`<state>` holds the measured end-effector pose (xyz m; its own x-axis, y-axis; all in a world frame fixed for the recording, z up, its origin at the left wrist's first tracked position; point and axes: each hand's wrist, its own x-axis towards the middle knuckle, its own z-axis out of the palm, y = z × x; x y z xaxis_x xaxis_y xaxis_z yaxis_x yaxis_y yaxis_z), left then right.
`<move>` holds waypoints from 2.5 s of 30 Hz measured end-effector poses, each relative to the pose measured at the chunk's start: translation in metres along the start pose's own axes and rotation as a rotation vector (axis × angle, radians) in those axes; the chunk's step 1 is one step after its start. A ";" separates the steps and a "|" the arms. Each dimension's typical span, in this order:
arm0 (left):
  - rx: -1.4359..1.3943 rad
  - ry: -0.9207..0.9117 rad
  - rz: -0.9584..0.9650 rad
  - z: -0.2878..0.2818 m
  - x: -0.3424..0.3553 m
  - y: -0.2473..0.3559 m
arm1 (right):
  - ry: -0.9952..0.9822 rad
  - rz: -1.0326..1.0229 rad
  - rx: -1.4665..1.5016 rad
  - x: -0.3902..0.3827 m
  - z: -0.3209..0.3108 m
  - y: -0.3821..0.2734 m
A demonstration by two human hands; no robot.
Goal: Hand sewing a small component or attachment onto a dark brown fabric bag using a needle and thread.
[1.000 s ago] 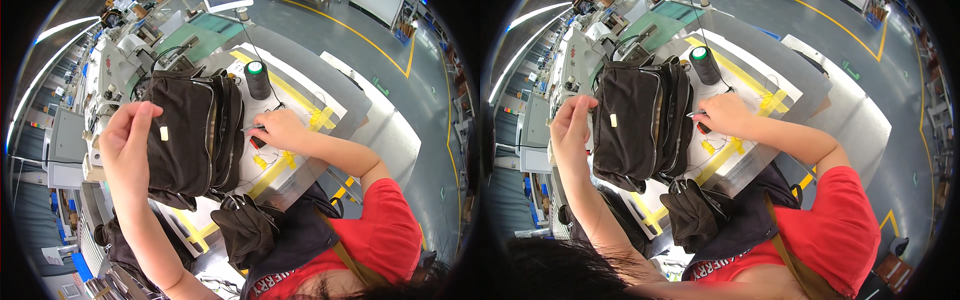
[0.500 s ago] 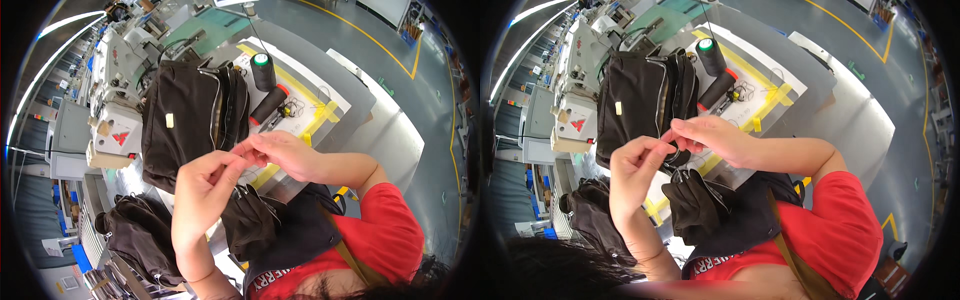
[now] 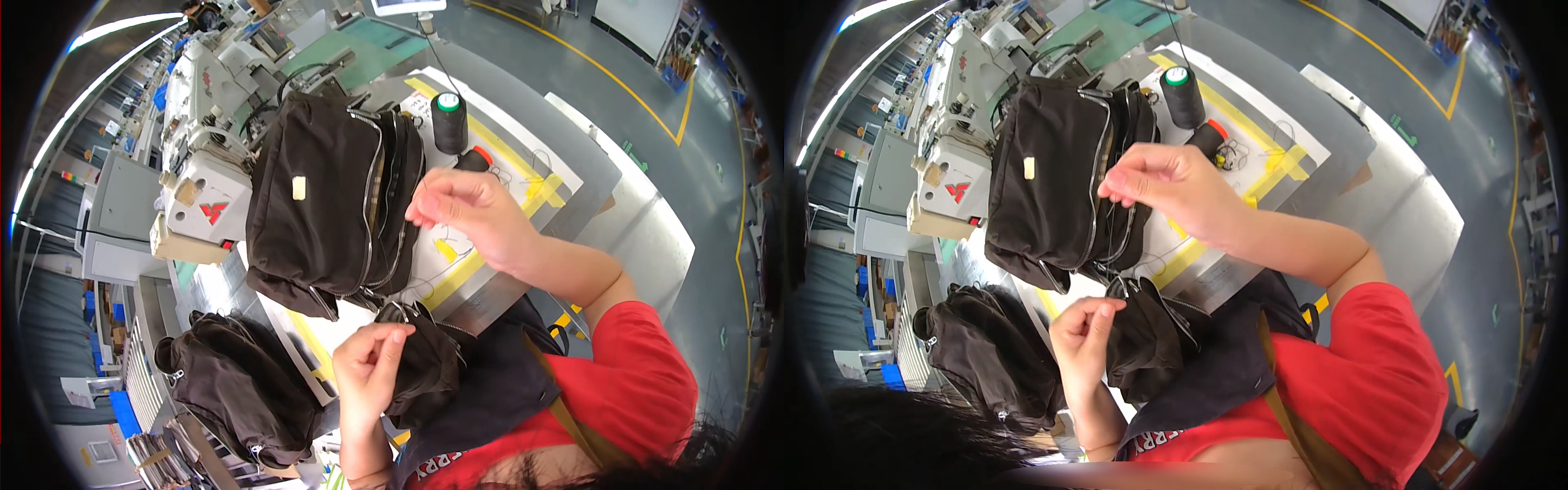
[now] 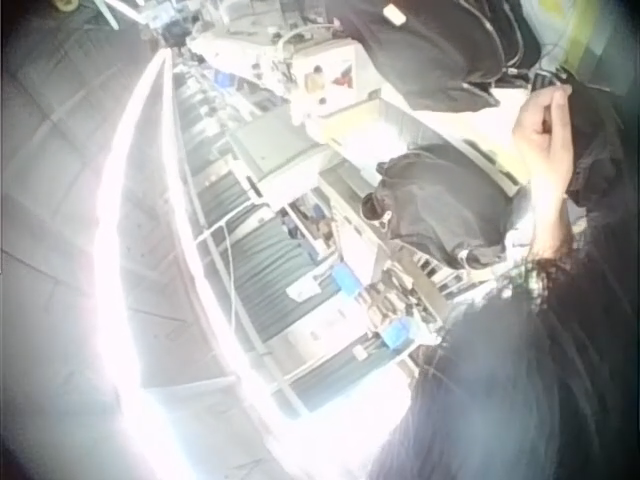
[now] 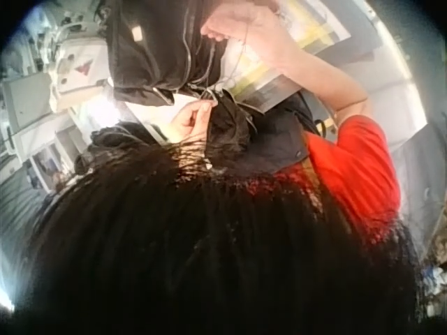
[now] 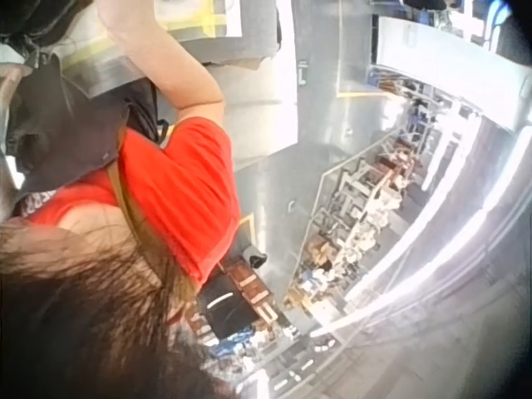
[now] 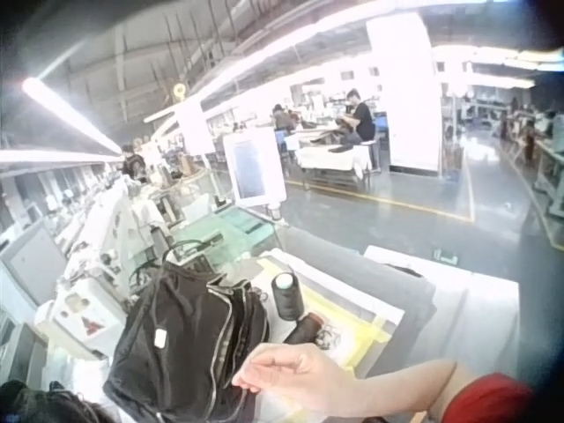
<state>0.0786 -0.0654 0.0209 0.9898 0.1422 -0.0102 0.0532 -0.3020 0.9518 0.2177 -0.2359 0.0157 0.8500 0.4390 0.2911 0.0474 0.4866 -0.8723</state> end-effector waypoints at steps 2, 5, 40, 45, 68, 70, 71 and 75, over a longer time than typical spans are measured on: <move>0.033 -0.002 -0.005 0.000 -0.003 -0.005 | -0.023 0.035 0.009 -0.002 0.006 -0.004; 0.075 -0.005 -0.005 0.000 -0.007 -0.010 | -0.051 0.055 0.036 -0.004 0.010 -0.004; 0.157 0.359 0.151 -0.025 -0.003 -0.003 | -0.194 -0.289 -0.270 0.009 0.021 -0.032; -0.103 -0.021 0.238 -0.007 0.015 0.028 | -0.292 -0.333 -0.213 -0.018 0.027 0.002; -0.266 -0.099 -0.071 0.032 0.037 -0.017 | -0.184 0.055 -0.153 -0.043 -0.010 0.042; -0.248 -0.073 -0.079 0.031 0.034 -0.013 | -0.204 0.076 -0.145 -0.041 -0.016 0.041; -0.228 -0.043 -0.086 0.031 0.033 -0.010 | -0.196 0.061 -0.348 -0.036 -0.025 0.040; -0.256 -0.033 -0.092 0.032 0.030 -0.007 | -0.159 -0.151 -1.309 -0.027 -0.079 0.054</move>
<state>0.1121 -0.0892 0.0046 0.9863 0.1258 -0.1063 0.1121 -0.0405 0.9929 0.2391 -0.2813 -0.0703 0.7256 0.5720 0.3824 0.6789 -0.5047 -0.5332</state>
